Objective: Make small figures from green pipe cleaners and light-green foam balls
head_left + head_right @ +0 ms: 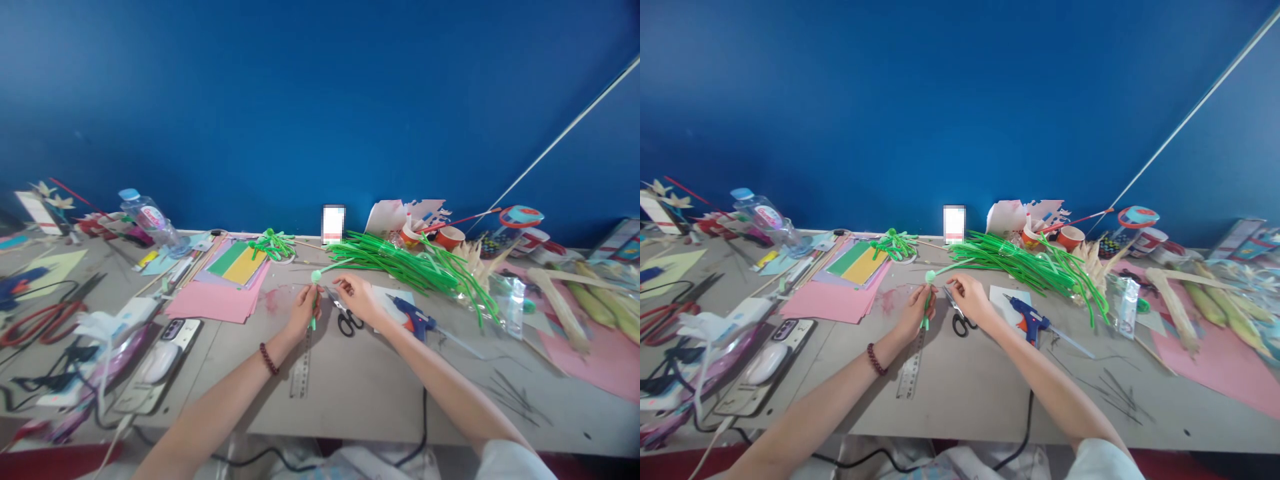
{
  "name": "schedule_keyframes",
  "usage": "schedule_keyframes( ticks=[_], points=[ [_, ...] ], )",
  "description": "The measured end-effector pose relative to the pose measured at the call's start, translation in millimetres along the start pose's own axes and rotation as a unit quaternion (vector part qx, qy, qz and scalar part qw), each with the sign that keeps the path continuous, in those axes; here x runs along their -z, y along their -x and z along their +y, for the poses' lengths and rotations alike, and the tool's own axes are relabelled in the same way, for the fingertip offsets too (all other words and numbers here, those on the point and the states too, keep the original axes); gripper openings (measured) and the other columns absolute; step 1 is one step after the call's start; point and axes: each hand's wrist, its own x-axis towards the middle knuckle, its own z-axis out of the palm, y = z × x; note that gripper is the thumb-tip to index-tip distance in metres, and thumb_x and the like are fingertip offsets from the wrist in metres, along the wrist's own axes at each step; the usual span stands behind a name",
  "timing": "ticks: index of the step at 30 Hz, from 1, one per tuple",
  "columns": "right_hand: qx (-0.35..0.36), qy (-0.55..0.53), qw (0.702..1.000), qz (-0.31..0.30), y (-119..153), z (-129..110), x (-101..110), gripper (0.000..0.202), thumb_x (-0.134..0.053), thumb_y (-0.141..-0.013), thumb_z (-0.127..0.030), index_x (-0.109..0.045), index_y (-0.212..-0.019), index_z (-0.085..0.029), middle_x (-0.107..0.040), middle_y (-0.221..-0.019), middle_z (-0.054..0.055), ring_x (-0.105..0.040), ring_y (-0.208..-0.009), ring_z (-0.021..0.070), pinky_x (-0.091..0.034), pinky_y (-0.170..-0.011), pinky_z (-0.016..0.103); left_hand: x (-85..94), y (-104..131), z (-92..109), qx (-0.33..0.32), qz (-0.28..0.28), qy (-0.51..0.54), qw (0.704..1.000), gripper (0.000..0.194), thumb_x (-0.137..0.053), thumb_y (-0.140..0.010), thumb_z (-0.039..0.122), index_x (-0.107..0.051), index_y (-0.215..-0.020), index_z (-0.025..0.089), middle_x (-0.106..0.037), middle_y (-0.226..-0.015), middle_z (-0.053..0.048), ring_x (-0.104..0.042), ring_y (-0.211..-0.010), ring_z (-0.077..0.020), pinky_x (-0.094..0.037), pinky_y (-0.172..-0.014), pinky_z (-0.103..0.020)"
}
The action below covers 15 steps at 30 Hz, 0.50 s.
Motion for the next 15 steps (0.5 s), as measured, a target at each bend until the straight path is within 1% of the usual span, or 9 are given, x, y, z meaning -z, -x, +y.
schedule_keyframes(
  ticks=[7, 11, 15],
  points=[
    [-0.003, -0.005, 1.0, 0.005, -0.7, 1.8, -0.5, 0.019, -0.049, -0.078, -0.022, -0.062, -0.091, -0.019, -0.064, -0.074, 0.003, -0.058, -0.064, 0.0149, -0.048, -0.063, 0.027, 0.7, -0.2, 0.6, -0.009, 0.011, -0.003, 1.0, 0.036, -0.063, -0.075, 0.051, -0.055, -0.072, 0.017, -0.034, -0.049, 0.008, -0.03, -0.037, -0.0041, -0.028, -0.036, -0.017],
    [-0.012, -0.018, 1.0, -0.004, -0.6, -0.8, 0.1, 0.019, -0.049, -0.079, -0.023, -0.062, -0.093, -0.019, -0.066, -0.078, 0.004, -0.061, -0.068, 0.0154, -0.049, -0.065, 0.027, 5.5, -2.9, -4.5, -0.025, 0.014, -0.021, 0.999, 0.036, -0.061, -0.077, 0.052, -0.053, -0.071, 0.017, -0.034, -0.049, 0.009, -0.03, -0.037, -0.0043, -0.027, -0.036, -0.018],
    [-0.009, 0.0, 1.0, -0.014, -1.1, -1.8, 3.2, 0.02, -0.051, -0.08, -0.025, -0.063, -0.094, -0.019, -0.068, -0.083, 0.005, -0.062, -0.074, 0.0164, -0.048, -0.065, 0.026, 10.8, -6.2, -9.8, -0.032, 0.031, -0.027, 0.999, 0.035, -0.059, -0.079, 0.051, -0.053, -0.072, 0.018, -0.035, -0.051, 0.008, -0.031, -0.037, -0.0044, -0.025, -0.036, -0.018]
  ],
)
